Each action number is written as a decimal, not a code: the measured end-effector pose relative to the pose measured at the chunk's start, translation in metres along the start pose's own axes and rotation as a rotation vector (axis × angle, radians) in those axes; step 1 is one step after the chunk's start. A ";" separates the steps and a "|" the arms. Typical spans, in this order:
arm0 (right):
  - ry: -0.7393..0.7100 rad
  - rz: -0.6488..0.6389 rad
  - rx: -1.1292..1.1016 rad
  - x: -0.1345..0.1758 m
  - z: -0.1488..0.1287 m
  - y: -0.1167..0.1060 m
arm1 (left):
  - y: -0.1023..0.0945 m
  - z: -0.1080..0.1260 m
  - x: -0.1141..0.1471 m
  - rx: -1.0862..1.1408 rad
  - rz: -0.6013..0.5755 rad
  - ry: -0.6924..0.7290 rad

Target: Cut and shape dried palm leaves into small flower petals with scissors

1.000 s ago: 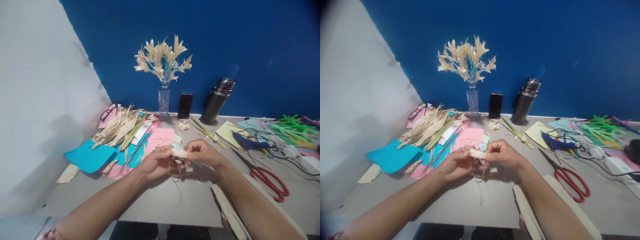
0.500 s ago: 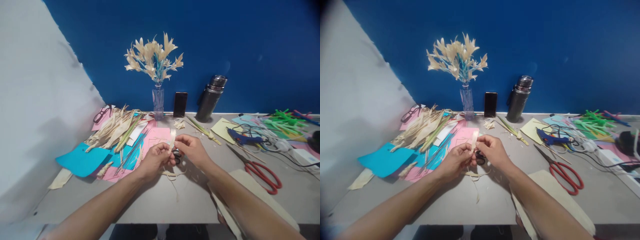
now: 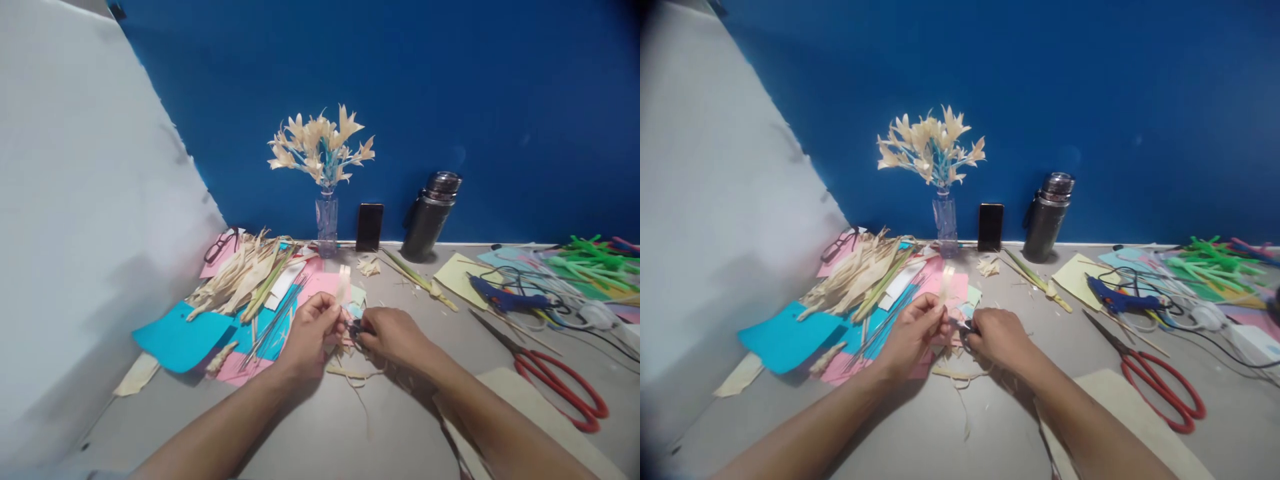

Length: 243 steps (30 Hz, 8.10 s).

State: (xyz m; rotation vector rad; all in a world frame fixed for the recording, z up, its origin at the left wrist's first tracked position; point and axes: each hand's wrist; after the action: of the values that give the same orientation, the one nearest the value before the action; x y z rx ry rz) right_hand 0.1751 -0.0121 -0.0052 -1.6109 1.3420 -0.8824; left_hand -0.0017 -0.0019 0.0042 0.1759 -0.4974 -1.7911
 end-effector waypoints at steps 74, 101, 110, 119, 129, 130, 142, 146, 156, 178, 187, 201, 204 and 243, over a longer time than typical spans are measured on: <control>0.058 0.043 -0.109 -0.003 0.016 -0.029 | -0.028 0.023 -0.026 -0.362 0.115 0.223; 0.125 0.232 -1.127 0.003 -0.015 -0.006 | -0.008 -0.004 -0.007 0.046 -0.163 -0.229; 0.089 -0.119 -1.248 0.004 -0.011 -0.007 | -0.017 0.003 -0.013 0.170 -0.154 -0.215; 0.063 -0.049 -1.233 0.006 -0.016 -0.008 | -0.014 -0.004 -0.012 0.062 -0.187 -0.262; 0.074 -0.056 -1.162 0.005 -0.013 -0.008 | -0.007 -0.003 -0.006 -0.139 -0.182 -0.163; 0.070 -0.068 -1.181 0.005 -0.013 -0.008 | -0.006 -0.003 -0.005 -0.135 -0.158 -0.155; 0.048 -0.030 -1.276 0.006 -0.015 -0.008 | -0.007 -0.009 -0.002 0.187 -0.329 -0.241; -0.001 -0.067 -1.255 0.009 -0.014 -0.012 | -0.011 -0.009 0.000 0.272 -0.434 -0.298; -0.054 -0.131 -1.249 0.008 -0.007 -0.015 | -0.010 -0.005 0.001 0.197 -0.431 -0.316; -0.128 -0.280 -0.985 0.002 0.009 -0.022 | -0.015 0.010 -0.010 0.269 -0.150 -0.203; -0.179 -0.430 -0.973 0.003 0.004 -0.014 | -0.016 0.012 -0.014 0.389 -0.051 -0.163; -0.076 -0.451 -0.952 0.004 0.005 -0.011 | -0.017 0.020 -0.012 0.299 -0.048 -0.135; -0.072 -0.457 -0.940 0.004 0.004 -0.012 | -0.018 0.020 -0.013 0.276 -0.050 -0.130; -0.145 -0.465 -0.881 0.005 0.004 -0.018 | -0.025 0.022 -0.018 0.011 -0.103 -0.033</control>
State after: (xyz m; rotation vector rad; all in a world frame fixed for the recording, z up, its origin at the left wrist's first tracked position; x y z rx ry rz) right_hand 0.1868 -0.0149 0.0096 -2.6831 1.3513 -0.3980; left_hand -0.0268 0.0255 0.0113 0.1822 -0.5300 -1.8950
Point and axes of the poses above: each hand's wrist, its own x-axis away from the middle knuckle, its own y-axis out of the palm, z = x × y, and after that the axes turned 2 degrees about z, right-handed
